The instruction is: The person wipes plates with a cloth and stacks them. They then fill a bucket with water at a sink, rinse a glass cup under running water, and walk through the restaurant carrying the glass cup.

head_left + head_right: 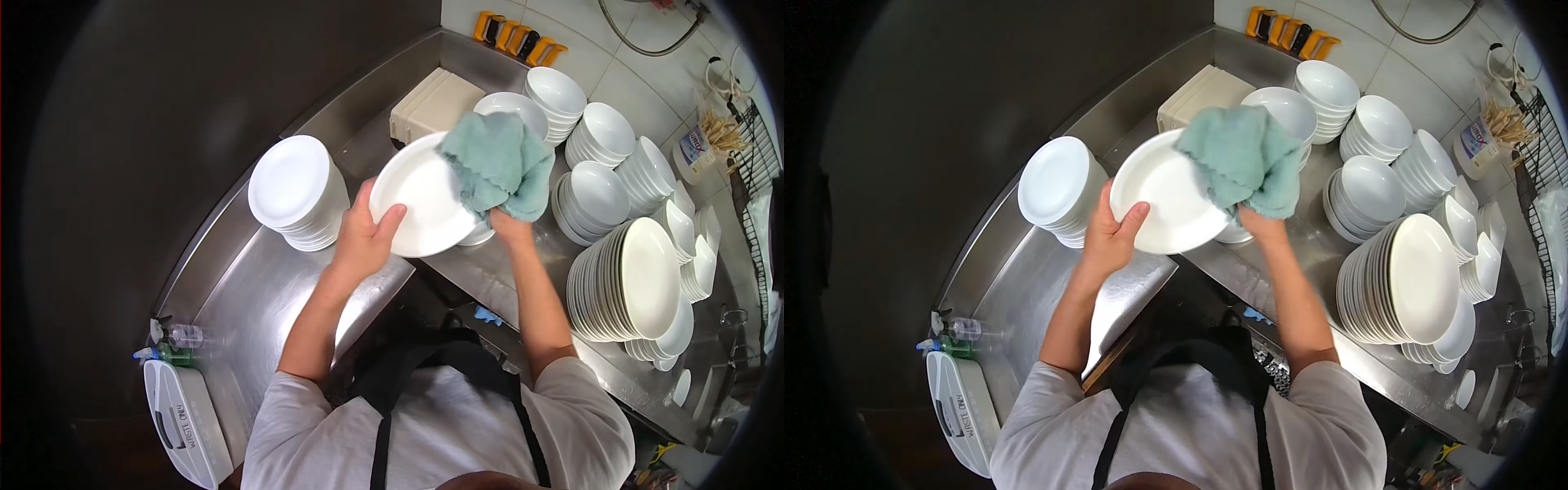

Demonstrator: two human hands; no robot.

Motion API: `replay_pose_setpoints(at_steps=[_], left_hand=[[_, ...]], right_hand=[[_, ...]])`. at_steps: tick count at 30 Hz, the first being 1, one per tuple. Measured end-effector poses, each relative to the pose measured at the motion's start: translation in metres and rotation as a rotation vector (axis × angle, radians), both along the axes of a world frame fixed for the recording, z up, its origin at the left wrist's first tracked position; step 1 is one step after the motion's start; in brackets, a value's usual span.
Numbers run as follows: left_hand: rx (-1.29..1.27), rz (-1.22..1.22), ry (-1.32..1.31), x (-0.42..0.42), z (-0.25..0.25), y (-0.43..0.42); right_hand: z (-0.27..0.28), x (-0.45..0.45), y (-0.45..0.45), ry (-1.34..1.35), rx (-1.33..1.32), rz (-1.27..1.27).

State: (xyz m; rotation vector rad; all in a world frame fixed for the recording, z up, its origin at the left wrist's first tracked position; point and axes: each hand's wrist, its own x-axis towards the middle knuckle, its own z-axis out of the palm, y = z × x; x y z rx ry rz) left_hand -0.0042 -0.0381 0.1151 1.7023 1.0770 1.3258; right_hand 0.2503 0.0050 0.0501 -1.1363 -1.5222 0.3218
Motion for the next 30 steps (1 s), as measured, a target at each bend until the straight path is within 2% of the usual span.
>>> replay_pose_setpoints(at_steps=[1, 4, 5, 7, 8, 11, 13, 14, 15, 16, 18, 21, 30], left_hand=[[-0.063, -0.061, 0.085, -0.009, 0.012, -0.004], [-0.171, -0.174, 0.333, -0.020, 0.038, -0.008], [-0.194, -0.200, 0.416, -0.022, 0.041, -0.009], [0.160, -0.198, 0.540, -0.021, 0.007, -0.007], [0.336, -0.194, 0.601, -0.019, -0.009, -0.008], [-0.192, -0.071, 0.156, -0.007, -0.016, -0.014], [-0.276, 0.140, -0.185, -0.032, -0.027, -0.008], [-0.222, 0.340, -0.242, -0.050, -0.037, -0.003], [-0.242, 0.380, -0.407, -0.067, -0.024, -0.001], [-0.175, 0.557, -0.428, -0.089, -0.034, 0.011], [-0.068, 0.634, -0.525, -0.126, -0.035, 0.021], [-0.072, 0.838, -0.562, -0.157, -0.044, 0.032], [-0.078, 0.931, -0.429, -0.176, -0.069, 0.053]], right_hand=[[0.021, 0.003, 0.002, -0.136, 0.082, 0.062], [0.042, 0.001, 0.011, -0.316, 0.237, 0.210], [0.041, -0.005, 0.013, -0.321, 0.197, 0.262], [0.037, -0.018, 0.017, -0.329, 0.115, 0.368], [0.037, -0.019, 0.016, -0.194, 0.126, 0.352], [0.040, -0.010, 0.018, 0.217, 0.155, 0.316], [0.040, -0.008, 0.017, 0.465, 0.122, 0.287], [0.040, -0.008, 0.016, 0.576, 0.091, 0.276], [0.042, -0.007, 0.015, 0.652, 0.027, 0.275], [0.039, -0.007, 0.013, 0.703, -0.027, 0.264], [0.025, -0.007, 0.008, 0.791, -0.121, 0.233], [0.003, -0.013, 0.000, 0.818, -0.165, 0.229], [-0.005, -0.010, -0.005, 0.827, -0.225, 0.156]])
